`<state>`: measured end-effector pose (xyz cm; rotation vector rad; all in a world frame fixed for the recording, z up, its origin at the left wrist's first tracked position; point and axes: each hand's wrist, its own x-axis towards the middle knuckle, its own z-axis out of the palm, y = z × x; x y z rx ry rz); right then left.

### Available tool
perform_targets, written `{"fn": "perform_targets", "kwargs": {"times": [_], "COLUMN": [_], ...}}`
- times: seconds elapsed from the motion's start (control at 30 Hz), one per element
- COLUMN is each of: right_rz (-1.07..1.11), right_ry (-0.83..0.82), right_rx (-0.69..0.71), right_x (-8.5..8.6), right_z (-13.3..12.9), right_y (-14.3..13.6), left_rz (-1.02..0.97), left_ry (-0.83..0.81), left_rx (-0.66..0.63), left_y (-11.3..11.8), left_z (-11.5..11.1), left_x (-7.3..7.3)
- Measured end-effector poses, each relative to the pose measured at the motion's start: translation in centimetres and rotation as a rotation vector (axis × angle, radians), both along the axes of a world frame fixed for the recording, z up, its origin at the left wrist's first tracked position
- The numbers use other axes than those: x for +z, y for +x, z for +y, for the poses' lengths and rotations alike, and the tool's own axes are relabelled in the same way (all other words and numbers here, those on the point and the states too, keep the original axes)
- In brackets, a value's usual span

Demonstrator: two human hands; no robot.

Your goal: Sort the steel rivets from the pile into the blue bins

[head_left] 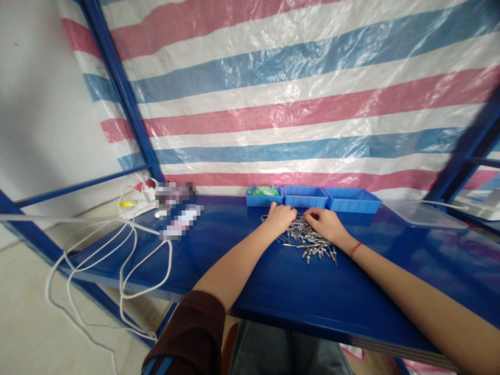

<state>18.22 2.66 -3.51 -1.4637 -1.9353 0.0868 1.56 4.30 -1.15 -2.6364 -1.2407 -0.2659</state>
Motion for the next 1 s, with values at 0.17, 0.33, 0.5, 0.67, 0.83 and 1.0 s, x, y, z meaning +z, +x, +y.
{"fn": "perform_targets", "kwargs": {"times": [0.17,0.33,0.5,0.67,0.83,1.0], "right_rz": [0.004,0.010,0.009,0.011,0.028,0.020], "right_ry": [0.005,0.000,-0.017,-0.033,-0.051,-0.026], "right_rx": [0.007,0.007,0.011,0.015,0.007,0.003], "right_x": [0.0,0.0,0.1,0.2,0.4,0.7], "right_z": [0.0,-0.1,-0.1,-0.3,-0.6,-0.6], "right_y": [0.1,0.1,0.1,0.0,0.0,0.1], "left_rz": [0.030,0.057,0.065,-0.057,-0.381,-0.679], "left_ry": [-0.019,-0.042,0.084,0.089,-0.088,-0.176], "left_rx": [-0.032,-0.064,-0.074,-0.079,-0.115,-0.174], "left_y": [-0.2,-0.5,-0.5,-0.8,-1.4,-1.6], "left_z": [0.2,0.3,0.2,0.5,1.6,2.4], "left_x": [0.4,0.7,-0.2,-0.8,-0.7,-0.8]}}
